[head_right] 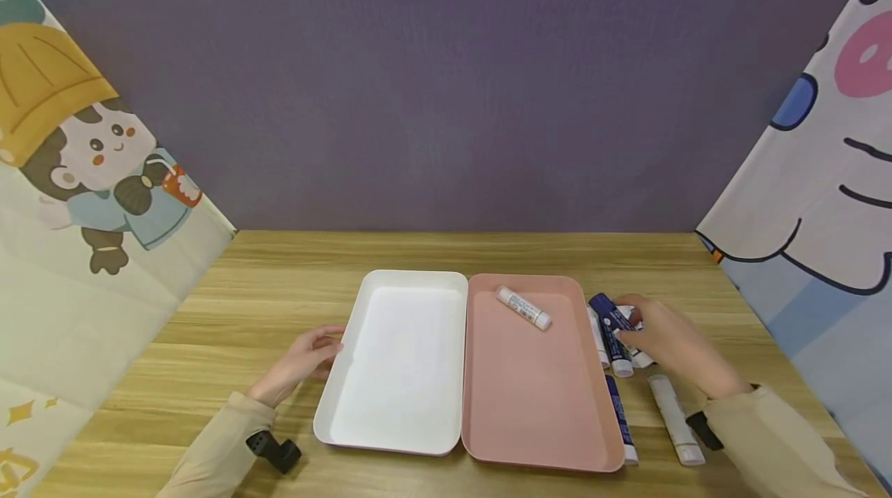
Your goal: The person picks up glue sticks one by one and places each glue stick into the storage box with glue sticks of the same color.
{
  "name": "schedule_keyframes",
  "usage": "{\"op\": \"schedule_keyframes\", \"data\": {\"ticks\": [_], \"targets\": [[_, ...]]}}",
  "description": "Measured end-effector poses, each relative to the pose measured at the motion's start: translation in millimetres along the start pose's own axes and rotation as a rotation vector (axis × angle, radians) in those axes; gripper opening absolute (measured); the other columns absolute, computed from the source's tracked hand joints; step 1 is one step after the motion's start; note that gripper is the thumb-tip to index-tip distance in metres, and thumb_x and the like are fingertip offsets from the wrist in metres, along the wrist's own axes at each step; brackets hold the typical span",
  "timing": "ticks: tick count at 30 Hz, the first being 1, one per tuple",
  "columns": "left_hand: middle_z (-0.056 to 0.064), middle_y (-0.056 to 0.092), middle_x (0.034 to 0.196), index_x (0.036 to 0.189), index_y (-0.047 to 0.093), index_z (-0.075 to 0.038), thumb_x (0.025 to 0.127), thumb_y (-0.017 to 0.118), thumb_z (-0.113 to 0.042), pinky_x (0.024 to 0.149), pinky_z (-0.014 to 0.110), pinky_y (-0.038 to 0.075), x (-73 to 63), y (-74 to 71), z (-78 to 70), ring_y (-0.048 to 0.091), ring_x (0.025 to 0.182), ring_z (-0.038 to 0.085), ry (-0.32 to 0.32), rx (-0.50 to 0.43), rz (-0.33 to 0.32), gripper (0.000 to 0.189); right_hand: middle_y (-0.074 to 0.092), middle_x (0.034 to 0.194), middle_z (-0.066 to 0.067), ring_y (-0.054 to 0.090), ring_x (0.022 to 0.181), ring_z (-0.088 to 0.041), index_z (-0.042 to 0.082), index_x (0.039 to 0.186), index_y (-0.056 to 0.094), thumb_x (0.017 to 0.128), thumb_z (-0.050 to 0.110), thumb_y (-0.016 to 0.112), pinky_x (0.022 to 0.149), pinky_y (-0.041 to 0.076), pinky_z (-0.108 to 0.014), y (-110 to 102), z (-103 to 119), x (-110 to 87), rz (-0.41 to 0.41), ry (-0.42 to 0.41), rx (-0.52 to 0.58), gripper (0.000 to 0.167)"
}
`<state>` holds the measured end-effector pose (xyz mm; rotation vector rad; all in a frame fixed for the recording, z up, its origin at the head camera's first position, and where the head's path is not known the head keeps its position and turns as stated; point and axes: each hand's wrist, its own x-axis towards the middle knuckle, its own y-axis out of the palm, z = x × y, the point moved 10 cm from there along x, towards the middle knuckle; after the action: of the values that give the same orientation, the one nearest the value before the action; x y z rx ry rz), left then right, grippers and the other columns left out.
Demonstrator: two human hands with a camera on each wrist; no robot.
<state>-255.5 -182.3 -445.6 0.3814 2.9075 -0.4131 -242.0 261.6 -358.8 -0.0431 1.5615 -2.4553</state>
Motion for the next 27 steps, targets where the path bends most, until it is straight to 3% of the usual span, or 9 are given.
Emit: {"op": "schedule_keyframes", "data": {"ticks": [7, 16, 23, 27], "targets": [[0.027, 0.051, 0.107, 0.127, 0.035, 0.009, 0.092, 0.043, -0.007, 0.066, 0.036, 0.052, -0.4, -0.3, -0.2, 0.059, 0.084, 0.025, 0.002, 0.005, 0.0, 0.04, 0.057, 0.082, -0.015, 0.049, 0.057, -0.014, -0.012, 0.119, 0.044, 0.078, 0.01, 0.063, 0.046, 0.038, -0.027, -4, 33, 15.3, -0.03, -0.075, -0.025, 0.051], [0.024, 0.052, 0.105, 0.126, 0.037, 0.008, 0.092, 0.044, -0.007, 0.065, 0.035, 0.052, 1.3, -1.2, 4.4, 0.059, 0.082, 0.023, -0.016, 0.001, -0.015, 0.039, 0.057, 0.085, -0.018, 0.051, 0.058, -0.014, -0.01, 0.121, 0.044, 0.078, 0.009, 0.062, 0.049, 0.04, -0.027, 2, 56, 35.2, 0.008, -0.12, 0.006, 0.05], [0.024, 0.053, 0.104, 0.126, 0.036, 0.01, 0.091, 0.043, -0.006, 0.065, 0.035, 0.052, 1.1, -0.6, 2.8, 0.059, 0.083, 0.023, -0.027, -0.026, -0.019, 0.038, 0.058, 0.089, -0.016, 0.056, 0.069, -0.019, -0.007, 0.123, 0.046, 0.08, 0.01, 0.061, 0.052, 0.044, -0.028, 6, 74, 49.5, 0.028, -0.158, 0.039, 0.049], [0.024, 0.052, 0.104, 0.126, 0.035, 0.01, 0.092, 0.043, -0.005, 0.065, 0.036, 0.052, 1.1, -0.4, 3.2, 0.059, 0.083, 0.024, -0.028, -0.031, -0.016, 0.038, 0.058, 0.089, -0.015, 0.054, 0.066, -0.016, -0.007, 0.123, 0.045, 0.081, 0.01, 0.061, 0.052, 0.042, -0.028, 11, 87, 58.7, 0.056, -0.175, 0.059, 0.049]]}}
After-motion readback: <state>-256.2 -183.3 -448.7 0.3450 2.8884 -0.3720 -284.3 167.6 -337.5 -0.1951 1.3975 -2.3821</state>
